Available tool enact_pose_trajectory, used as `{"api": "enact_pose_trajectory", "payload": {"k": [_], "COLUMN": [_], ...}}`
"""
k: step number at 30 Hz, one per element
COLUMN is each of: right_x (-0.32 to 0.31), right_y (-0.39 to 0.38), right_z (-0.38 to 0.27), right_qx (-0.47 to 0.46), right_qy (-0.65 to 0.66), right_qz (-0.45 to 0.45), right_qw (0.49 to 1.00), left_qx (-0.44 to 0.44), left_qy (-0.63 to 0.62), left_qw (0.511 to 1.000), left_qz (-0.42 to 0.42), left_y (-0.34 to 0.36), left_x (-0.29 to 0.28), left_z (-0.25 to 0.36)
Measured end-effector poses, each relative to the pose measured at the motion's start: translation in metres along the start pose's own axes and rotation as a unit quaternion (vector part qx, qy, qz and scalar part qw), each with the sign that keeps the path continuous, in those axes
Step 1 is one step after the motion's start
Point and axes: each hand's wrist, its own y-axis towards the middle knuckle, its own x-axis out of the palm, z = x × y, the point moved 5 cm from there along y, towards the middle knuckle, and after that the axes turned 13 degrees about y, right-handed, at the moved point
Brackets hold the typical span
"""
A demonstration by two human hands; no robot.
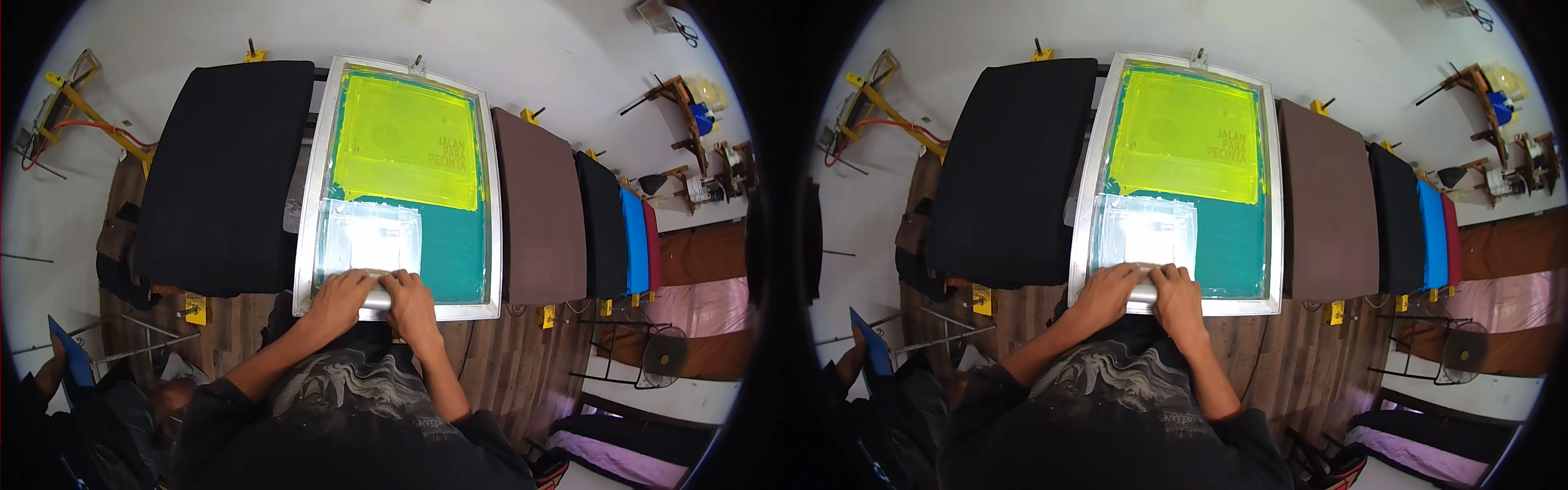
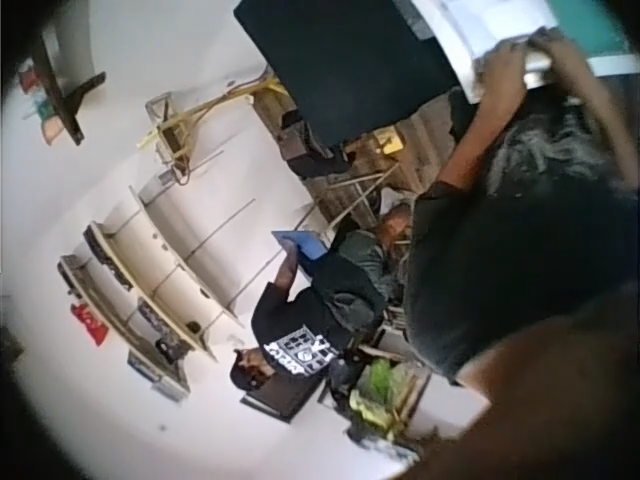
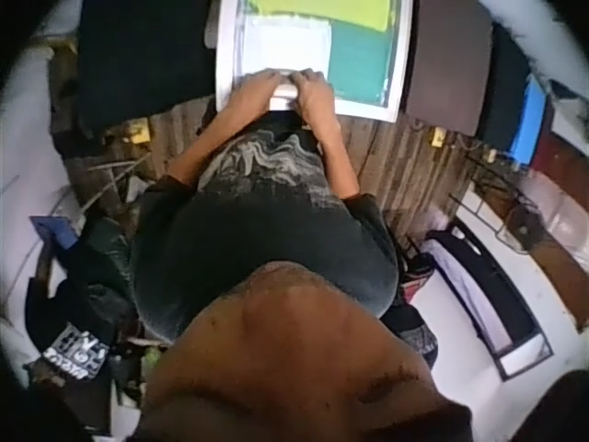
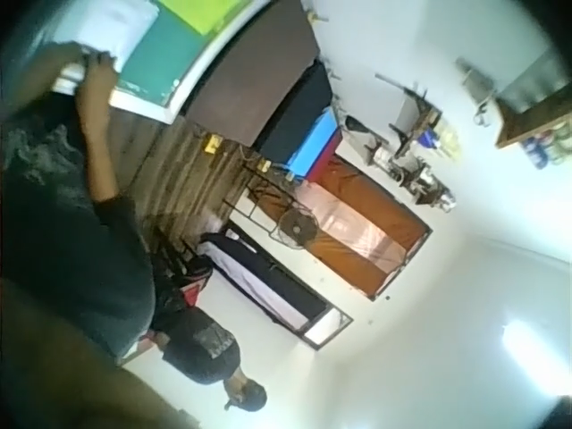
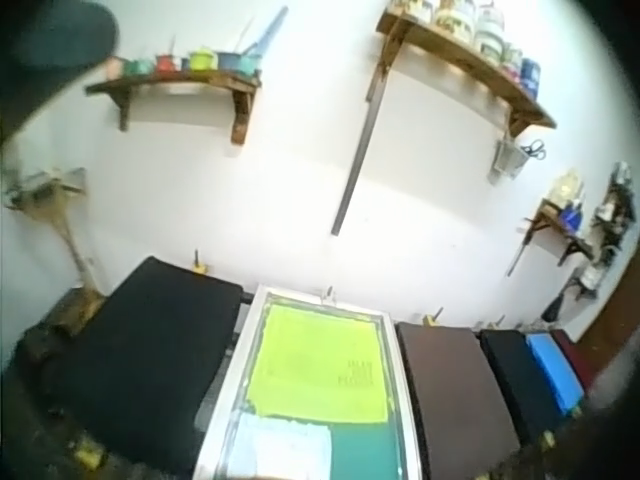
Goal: Manually applying ink through a screen onto a t-shirt using a squeegee.
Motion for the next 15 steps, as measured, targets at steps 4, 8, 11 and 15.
{"api": "enact_pose_trajectory", "payload": {"k": [4, 8, 11, 15], "right_x": [-0.012, -0.025, -0.03, -0.02], "right_y": [0.002, 0.047, 0.083, 0.092], "right_z": [-0.002, 0.0, 0.015, 0.03], "right_qx": [0.005, -0.03, 0.004, -0.007], "right_qy": [0.006, -0.031, -0.059, -0.035], "right_qz": [-0.04, -0.029, -0.023, -0.036], "right_qw": [0.999, 0.999, 0.998, 0.999], "left_qx": [0.005, -0.011, -0.03, -0.038], "left_qy": [-0.028, -0.014, -0.014, -0.024], "left_qw": [0.996, 1.0, 0.998, 0.997], "left_qz": [-0.08, -0.007, -0.055, -0.067], "left_y": [0.007, 0.039, 0.081, 0.083], "left_x": [-0.011, -0.019, -0.025, -0.01], "left_z": [0.006, -0.015, -0.027, -0.037]}}
